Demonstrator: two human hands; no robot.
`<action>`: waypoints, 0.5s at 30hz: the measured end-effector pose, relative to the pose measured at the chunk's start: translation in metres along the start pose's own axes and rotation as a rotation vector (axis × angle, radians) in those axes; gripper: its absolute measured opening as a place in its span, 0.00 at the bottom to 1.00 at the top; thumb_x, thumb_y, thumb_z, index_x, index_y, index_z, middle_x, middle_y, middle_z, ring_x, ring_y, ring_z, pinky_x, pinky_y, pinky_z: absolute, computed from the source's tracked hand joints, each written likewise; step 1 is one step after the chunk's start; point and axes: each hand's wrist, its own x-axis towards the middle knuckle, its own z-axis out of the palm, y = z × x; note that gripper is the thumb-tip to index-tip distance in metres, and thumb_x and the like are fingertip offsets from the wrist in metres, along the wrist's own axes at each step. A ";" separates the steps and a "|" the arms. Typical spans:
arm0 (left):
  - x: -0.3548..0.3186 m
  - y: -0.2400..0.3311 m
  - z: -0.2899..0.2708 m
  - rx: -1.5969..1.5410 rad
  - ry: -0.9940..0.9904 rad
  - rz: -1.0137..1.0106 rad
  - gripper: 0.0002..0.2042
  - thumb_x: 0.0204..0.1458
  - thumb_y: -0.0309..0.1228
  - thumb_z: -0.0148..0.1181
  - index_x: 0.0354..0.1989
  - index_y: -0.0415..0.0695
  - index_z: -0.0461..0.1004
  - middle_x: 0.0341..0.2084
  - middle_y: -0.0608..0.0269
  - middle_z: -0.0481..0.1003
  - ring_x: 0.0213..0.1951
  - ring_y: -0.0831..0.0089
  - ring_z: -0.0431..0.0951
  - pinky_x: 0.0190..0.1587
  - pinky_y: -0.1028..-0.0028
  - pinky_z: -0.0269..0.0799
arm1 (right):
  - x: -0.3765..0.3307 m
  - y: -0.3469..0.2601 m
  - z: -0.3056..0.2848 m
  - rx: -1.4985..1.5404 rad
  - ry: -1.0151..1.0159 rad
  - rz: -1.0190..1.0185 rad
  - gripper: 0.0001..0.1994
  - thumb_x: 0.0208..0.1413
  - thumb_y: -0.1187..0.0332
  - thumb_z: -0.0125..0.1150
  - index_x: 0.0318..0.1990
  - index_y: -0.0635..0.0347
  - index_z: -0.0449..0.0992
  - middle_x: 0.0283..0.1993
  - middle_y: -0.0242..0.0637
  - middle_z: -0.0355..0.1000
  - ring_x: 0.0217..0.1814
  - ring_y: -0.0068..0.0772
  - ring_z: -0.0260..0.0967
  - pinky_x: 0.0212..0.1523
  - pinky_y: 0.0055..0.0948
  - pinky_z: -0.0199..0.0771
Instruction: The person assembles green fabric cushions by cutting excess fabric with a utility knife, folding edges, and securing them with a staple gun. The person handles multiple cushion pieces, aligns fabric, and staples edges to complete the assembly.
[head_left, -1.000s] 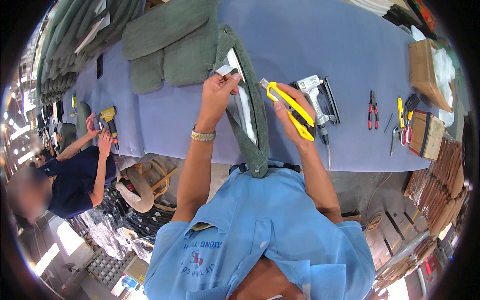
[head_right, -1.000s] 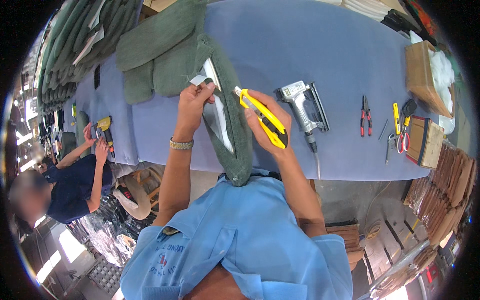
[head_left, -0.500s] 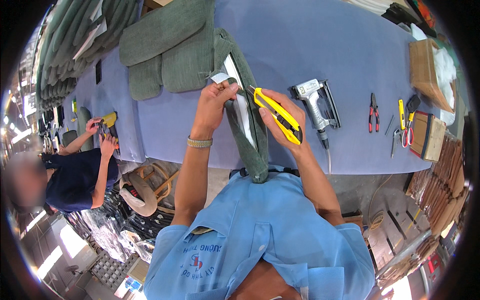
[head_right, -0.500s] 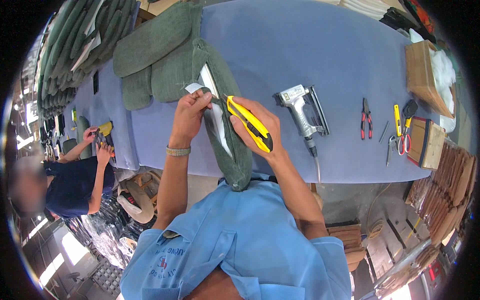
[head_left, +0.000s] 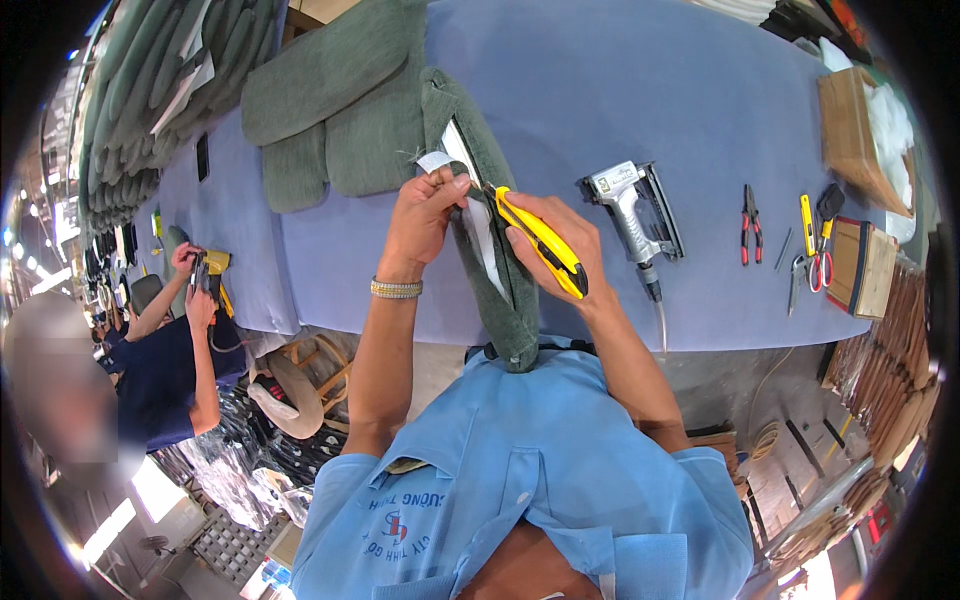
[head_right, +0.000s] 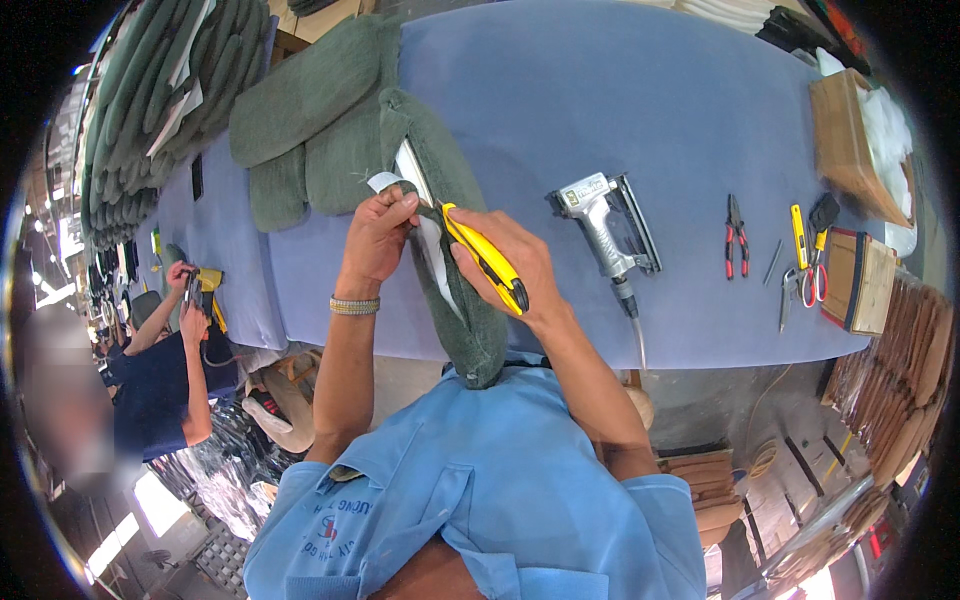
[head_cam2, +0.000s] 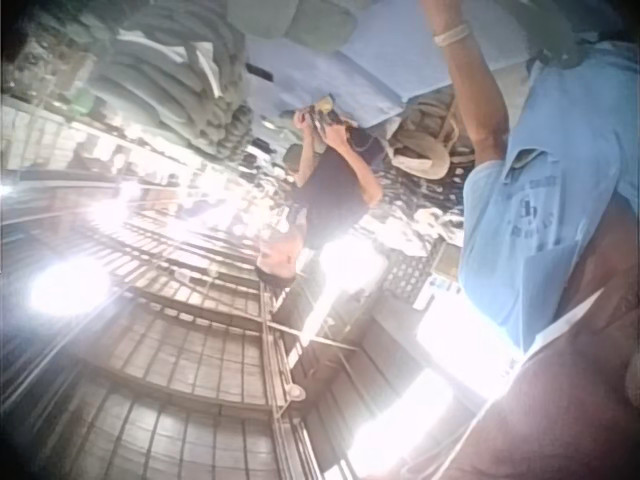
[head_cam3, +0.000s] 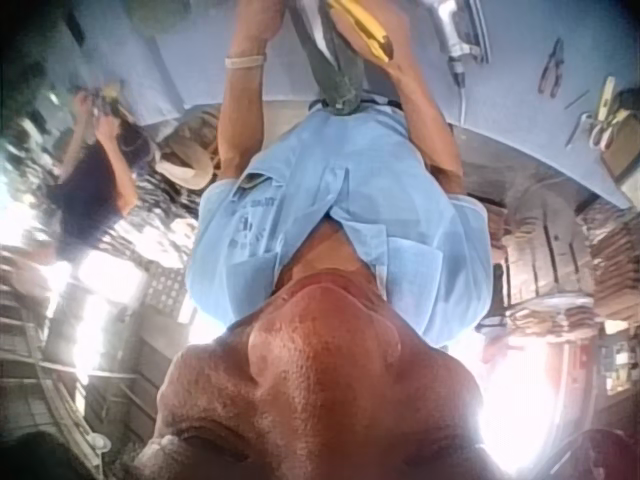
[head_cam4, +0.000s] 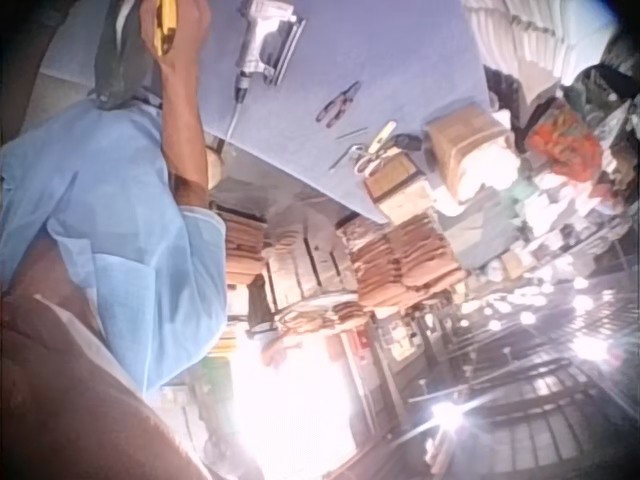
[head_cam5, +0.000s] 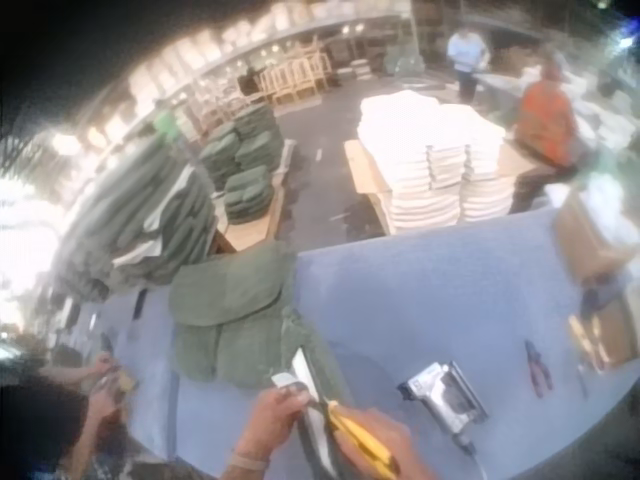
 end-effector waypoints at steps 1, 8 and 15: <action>0.001 0.002 -0.001 0.005 -0.011 -0.005 0.08 0.61 0.30 0.64 0.30 0.44 0.75 0.27 0.72 0.73 0.31 0.83 0.69 0.38 0.80 0.61 | 0.000 0.000 0.000 0.013 0.003 0.001 0.17 0.55 0.73 0.67 0.54 0.59 0.79 0.40 0.41 0.80 0.36 0.35 0.77 0.39 0.29 0.76; 0.001 0.002 -0.002 0.025 -0.008 -0.031 0.07 0.60 0.29 0.64 0.30 0.46 0.73 0.26 0.73 0.72 0.32 0.81 0.70 0.40 0.78 0.64 | -0.005 0.001 0.004 0.013 0.029 -0.025 0.18 0.55 0.75 0.67 0.54 0.59 0.79 0.39 0.41 0.80 0.35 0.35 0.77 0.38 0.29 0.76; -0.002 0.003 0.003 -0.011 -0.012 -0.013 0.08 0.60 0.29 0.64 0.29 0.46 0.72 0.27 0.71 0.73 0.32 0.80 0.70 0.41 0.78 0.64 | -0.007 -0.003 0.003 0.027 0.029 -0.006 0.18 0.54 0.75 0.67 0.54 0.60 0.79 0.38 0.42 0.79 0.34 0.35 0.77 0.37 0.30 0.76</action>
